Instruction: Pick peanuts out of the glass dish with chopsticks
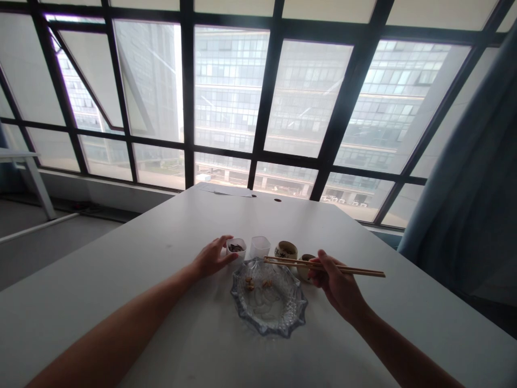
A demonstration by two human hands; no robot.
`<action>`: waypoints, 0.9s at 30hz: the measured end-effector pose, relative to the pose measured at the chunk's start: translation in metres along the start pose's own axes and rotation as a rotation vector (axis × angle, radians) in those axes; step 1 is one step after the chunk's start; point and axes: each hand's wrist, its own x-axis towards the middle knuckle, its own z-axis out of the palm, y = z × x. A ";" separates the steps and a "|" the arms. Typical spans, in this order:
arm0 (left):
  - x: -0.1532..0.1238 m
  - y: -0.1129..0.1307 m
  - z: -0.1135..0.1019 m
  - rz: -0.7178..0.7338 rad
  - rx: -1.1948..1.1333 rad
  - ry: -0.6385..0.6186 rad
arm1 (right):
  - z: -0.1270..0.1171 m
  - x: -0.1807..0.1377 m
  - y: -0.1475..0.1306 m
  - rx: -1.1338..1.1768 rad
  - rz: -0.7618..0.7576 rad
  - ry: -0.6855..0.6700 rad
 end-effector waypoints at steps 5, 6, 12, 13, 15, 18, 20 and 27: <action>0.023 0.035 -0.006 0.104 0.056 0.141 | -0.024 0.020 -0.021 -0.039 -0.149 0.150; 0.029 0.049 -0.004 0.129 0.070 0.104 | -0.034 0.024 -0.028 -0.087 -0.203 0.200; 0.073 0.130 0.050 0.310 0.121 -0.259 | -0.094 0.041 -0.067 -0.466 -0.258 0.291; 0.080 0.139 0.063 0.317 0.140 -0.318 | -0.099 0.041 -0.070 -0.492 -0.250 0.275; 0.092 0.152 0.087 0.324 0.171 -0.412 | -0.101 0.040 -0.073 -0.531 -0.242 0.236; 0.102 0.161 0.110 0.306 0.219 -0.467 | -0.098 0.037 -0.072 -0.569 -0.237 0.177; 0.104 0.164 0.116 0.284 0.235 -0.480 | -0.095 0.036 -0.070 -0.581 -0.234 0.146; 0.103 0.167 0.114 0.301 0.214 -0.490 | -0.091 0.033 -0.074 -0.588 -0.218 0.112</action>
